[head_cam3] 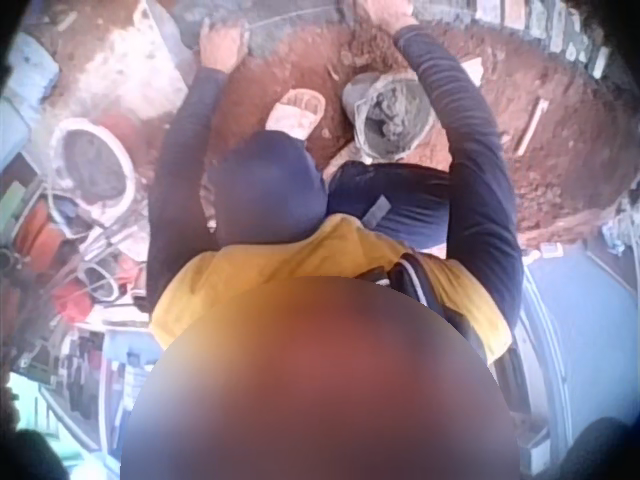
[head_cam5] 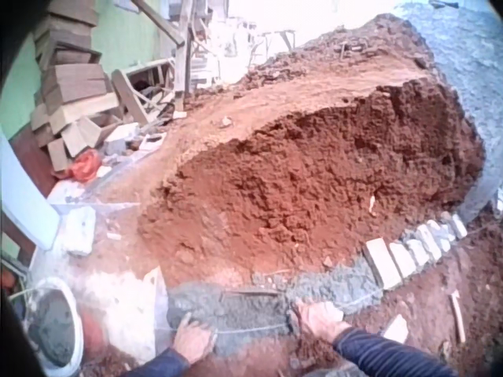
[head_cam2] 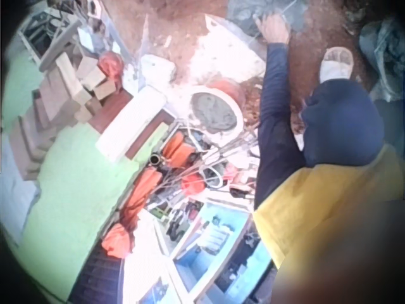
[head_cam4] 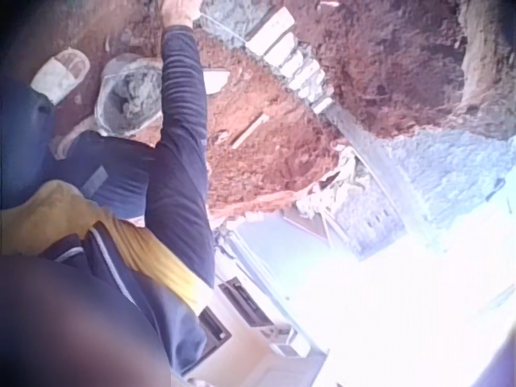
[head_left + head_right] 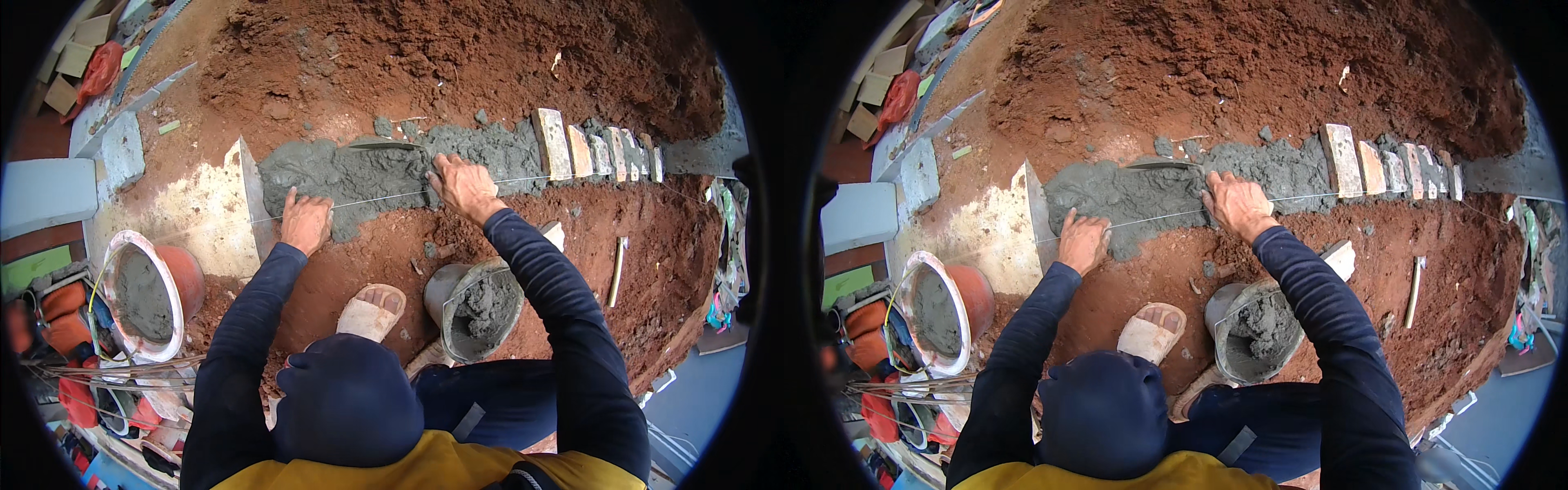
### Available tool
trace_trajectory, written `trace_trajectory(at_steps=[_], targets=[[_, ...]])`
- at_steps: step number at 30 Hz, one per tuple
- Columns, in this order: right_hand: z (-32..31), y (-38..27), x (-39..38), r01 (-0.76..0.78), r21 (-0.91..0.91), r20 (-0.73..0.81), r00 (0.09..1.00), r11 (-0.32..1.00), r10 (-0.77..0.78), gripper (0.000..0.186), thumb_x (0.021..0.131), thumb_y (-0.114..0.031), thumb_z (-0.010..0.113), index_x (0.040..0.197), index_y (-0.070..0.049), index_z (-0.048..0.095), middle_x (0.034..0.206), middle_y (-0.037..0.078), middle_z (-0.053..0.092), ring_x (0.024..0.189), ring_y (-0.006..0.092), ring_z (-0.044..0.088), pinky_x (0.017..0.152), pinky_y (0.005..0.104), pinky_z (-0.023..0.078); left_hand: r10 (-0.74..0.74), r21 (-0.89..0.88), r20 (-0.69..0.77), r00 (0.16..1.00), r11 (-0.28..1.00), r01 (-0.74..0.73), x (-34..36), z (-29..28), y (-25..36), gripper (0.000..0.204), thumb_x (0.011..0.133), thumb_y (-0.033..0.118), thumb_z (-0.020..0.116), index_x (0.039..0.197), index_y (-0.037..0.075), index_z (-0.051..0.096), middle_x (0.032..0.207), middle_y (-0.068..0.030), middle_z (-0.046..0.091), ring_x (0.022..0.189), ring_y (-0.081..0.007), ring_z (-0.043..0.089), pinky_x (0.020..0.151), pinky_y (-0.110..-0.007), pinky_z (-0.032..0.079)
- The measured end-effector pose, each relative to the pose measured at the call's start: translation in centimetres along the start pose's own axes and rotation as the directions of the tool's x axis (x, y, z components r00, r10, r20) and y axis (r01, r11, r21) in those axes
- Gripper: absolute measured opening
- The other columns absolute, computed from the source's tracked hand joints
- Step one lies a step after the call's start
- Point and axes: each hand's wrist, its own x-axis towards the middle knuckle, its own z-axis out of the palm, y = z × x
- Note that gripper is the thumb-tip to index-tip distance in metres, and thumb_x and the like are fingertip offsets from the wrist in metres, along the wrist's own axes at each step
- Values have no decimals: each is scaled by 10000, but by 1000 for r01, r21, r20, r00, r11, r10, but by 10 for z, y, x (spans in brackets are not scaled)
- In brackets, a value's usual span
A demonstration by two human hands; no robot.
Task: The person scoops wet cement from a bucket with a trowel and spreads it along a string line on the ground. They place bricks one by one into the cement bed, tap them with a hammer to level, and continue the process along the line.
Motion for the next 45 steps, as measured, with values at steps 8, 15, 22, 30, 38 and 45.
trace_trajectory(at_steps=[8, 15, 22, 30, 38, 45], targets=[[27, 7, 26, 32, -100, 128, 992, 995, -19, 403, 1105, -421, 463, 1261, -67, 574, 1051, 224, 731, 900, 405, 745, 775, 512, 591, -32, 35, 31, 999, 999, 31, 14, -20, 0, 314, 989, 244, 580, 1243, 121, 719, 1191, -142, 749, 1197, -376, 667, 1209, -553, 326], [-37, 66, -30, -68, -38, 9, 998, 997, 68, 418, 1074, -447, 537, 1255, -81, 623, 931, 199, 754, 884, 395, 747, 764, 507, 591, 89, -137, -183, 979, 984, -115, 16, -36, 40, 568, 965, 372, 697, 1406, 25, 607, 1517, -166, 549, 1465, -388, 420, 1254, -534, 271], [-178, 77, -300, -383, -82, 382, 840, 920, 384, 446, 1081, -465, 530, 1087, -61, 721, 647, 165, 659, 615, 337, 697, 626, 488, 563, 443, -886, 435, 784, 55, 461, 6, 13, 199, 853, 1072, 631, 441, 1655, 26, 297, 1700, -152, 343, 1606, -289, 233, 1294, -443, 186], [13, 24, -326, -405, -44, 441, 812, 913, 382, 420, 1146, -386, 395, 1110, -17, 592, 615, 81, 563, 537, 248, 618, 497, 440, 533, 500, -852, 445, 743, -18, 523, 7, 25, 285, 633, 972, 113, 637, 1563, -15, 449, 1529, -97, 558, 1370, -188, 532, 1191, -330, 364], [6, 64, -422, -341, -186, 264, 886, 921, 382, 414, 1101, -360, 457, 974, -3, 623, 566, 98, 570, 461, 253, 597, 434, 433, 483, 643, -960, 275, 715, 221, 170, -24, 29, 316, 643, 969, 167, 615, 1559, -36, 461, 1634, -178, 444, 1567, -299, 318, 1286, -392, 219], [92, 3, -413, -642, 471, 514, 757, 605, 404, 432, 1083, -355, 460, 1137, 0, 700, 925, 255, 731, 883, 432, 722, 816, 508, 576, 586, -980, 199, 785, 122, 157, -33, 31, 329, 609, 968, 139, 577, 1531, -68, 474, 1605, -185, 463, 1508, -278, 409, 1265, -378, 267]])
